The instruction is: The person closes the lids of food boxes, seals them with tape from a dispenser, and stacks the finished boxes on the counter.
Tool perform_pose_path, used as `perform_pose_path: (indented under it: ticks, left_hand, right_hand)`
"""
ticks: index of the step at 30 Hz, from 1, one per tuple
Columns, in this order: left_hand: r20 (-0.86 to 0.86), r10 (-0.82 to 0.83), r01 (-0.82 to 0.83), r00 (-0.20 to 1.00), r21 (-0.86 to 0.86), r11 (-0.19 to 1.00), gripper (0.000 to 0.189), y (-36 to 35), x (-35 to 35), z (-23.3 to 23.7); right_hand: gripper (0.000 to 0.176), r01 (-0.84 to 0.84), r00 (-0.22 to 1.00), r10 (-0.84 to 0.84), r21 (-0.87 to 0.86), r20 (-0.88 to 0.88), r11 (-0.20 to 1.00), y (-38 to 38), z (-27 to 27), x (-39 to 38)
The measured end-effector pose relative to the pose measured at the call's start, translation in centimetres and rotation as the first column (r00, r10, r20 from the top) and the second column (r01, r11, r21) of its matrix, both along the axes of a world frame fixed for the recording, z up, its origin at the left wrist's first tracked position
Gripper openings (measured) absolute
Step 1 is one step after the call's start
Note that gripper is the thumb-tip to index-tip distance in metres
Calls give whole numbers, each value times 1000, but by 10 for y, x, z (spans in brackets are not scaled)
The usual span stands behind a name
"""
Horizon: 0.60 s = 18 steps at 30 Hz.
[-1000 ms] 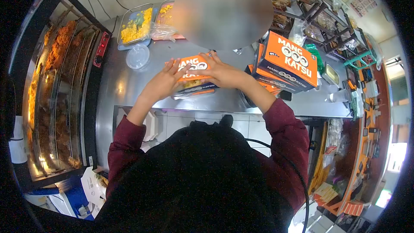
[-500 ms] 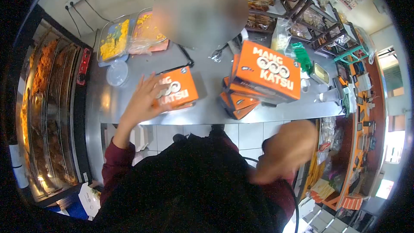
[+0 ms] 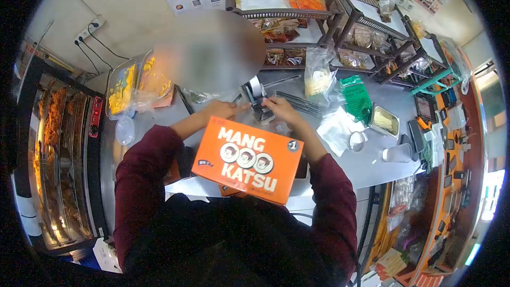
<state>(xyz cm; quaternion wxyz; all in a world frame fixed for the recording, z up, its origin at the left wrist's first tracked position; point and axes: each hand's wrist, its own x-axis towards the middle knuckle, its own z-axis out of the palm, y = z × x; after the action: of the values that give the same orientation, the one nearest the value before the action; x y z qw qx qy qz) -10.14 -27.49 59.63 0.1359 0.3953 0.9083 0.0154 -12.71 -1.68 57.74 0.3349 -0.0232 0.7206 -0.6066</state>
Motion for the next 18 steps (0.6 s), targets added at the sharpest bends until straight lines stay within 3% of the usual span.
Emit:
perform_pose_path:
  ticks: [1,2,5,8,11,14,18]
  left_hand:
    - [-11,8,-8,1000,-32,999,64,2,4,3]
    - [-80,-61,59,995,-25,998,66,3,7,7]
    - [-216,-31,58,976,119,991,67,11,5,-12]
    - [-264,-82,97,961,45,994,70,16,5,-12]
    - [-217,-56,47,975,-46,998,72,22,8,-4]
    - [-211,-66,72,975,24,997,69,26,6,-3]
    - [-135,-33,16,990,-123,992,69,41,6,13]
  right_hand:
    - [36,-40,999,40,4,33,999,-2,0,-3]
    - [30,34,993,-27,-59,112,998,-4,1,-6]
    - [20,119,986,-94,-184,138,976,0,-8,-7]
    - [13,293,955,-238,-431,178,853,6,-7,13]
    - [13,131,971,-222,-576,-91,807,16,-8,38]
    - [8,142,955,-266,-585,-131,799,19,-35,51]
    - [4,108,812,-363,-494,-457,863,1,-45,59]
